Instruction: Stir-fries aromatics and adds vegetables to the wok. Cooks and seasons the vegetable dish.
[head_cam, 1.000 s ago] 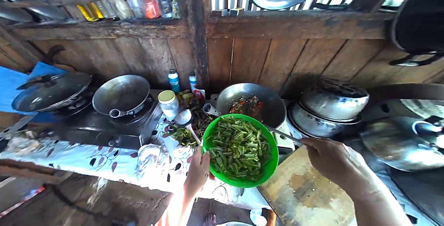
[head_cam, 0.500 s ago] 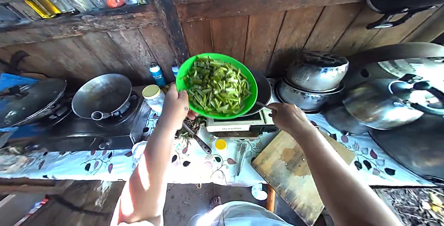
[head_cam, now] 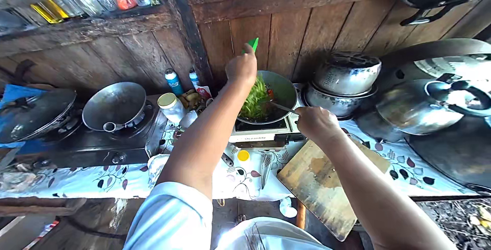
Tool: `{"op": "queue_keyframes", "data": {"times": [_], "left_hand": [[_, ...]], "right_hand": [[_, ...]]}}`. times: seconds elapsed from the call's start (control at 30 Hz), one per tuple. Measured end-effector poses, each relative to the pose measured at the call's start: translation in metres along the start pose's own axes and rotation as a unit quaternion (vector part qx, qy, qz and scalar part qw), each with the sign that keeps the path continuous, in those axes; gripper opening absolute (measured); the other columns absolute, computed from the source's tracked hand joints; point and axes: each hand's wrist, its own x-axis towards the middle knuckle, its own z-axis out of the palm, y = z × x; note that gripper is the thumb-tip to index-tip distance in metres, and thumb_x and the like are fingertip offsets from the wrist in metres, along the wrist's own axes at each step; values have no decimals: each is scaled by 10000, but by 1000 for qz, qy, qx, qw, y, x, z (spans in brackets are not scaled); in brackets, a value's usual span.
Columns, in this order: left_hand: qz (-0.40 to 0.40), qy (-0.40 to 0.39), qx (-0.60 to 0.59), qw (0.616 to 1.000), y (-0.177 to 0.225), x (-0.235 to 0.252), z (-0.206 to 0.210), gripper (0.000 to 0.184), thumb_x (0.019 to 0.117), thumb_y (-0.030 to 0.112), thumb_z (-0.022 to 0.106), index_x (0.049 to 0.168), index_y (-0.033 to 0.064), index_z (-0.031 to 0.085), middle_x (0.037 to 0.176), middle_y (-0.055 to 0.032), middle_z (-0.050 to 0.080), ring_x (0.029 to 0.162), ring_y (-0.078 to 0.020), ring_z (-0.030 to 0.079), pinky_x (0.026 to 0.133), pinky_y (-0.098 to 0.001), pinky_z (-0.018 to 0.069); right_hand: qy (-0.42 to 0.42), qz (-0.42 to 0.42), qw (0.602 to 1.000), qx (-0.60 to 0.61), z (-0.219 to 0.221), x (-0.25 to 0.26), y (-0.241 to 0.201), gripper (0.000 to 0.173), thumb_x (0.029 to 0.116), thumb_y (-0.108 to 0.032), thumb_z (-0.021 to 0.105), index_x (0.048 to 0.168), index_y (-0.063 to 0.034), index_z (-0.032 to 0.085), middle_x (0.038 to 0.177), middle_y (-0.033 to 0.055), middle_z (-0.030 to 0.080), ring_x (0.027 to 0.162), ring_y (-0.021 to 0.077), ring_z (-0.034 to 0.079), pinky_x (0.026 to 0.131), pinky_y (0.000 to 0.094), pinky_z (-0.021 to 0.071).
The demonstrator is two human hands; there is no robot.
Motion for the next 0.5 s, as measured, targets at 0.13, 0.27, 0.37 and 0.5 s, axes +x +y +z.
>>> {"op": "queue_keyframes", "data": {"times": [0.13,0.27,0.37,0.5], "left_hand": [[45,3,42,998,13,0,-5,606,1041,9,457,1606,46,240,1130,-224,700,1077,-405,697,832,-543,560],[84,45,57,994,5,-10,-42,538,1070,33,413,1588,26,270,1127,-270,685,1071,-465,684,829,-595,547],[73,82,99,989,-3,-10,-57,577,1070,20,391,1620,54,220,1100,-255,686,1044,-444,696,791,-558,553],[89,63,72,991,-8,-10,-38,614,1055,-2,420,1626,56,202,1101,-246,691,1034,-437,703,801,-556,565]], "right_hand": [[-17,-4,999,-43,-15,-4,-6,273,1009,-102,557,1237,-99,707,1171,223,708,1105,440,680,832,639,532],[-5,-27,997,-66,-36,-14,0,336,999,-28,489,1240,-98,713,1167,227,702,1083,448,680,790,639,536],[34,-40,996,-68,-43,-17,4,253,1009,-77,531,1165,-89,730,1094,234,717,1027,462,694,748,648,533],[54,-47,994,-80,-38,-17,0,235,993,-36,526,1114,-49,727,1062,256,707,1007,473,693,718,636,531]]}}
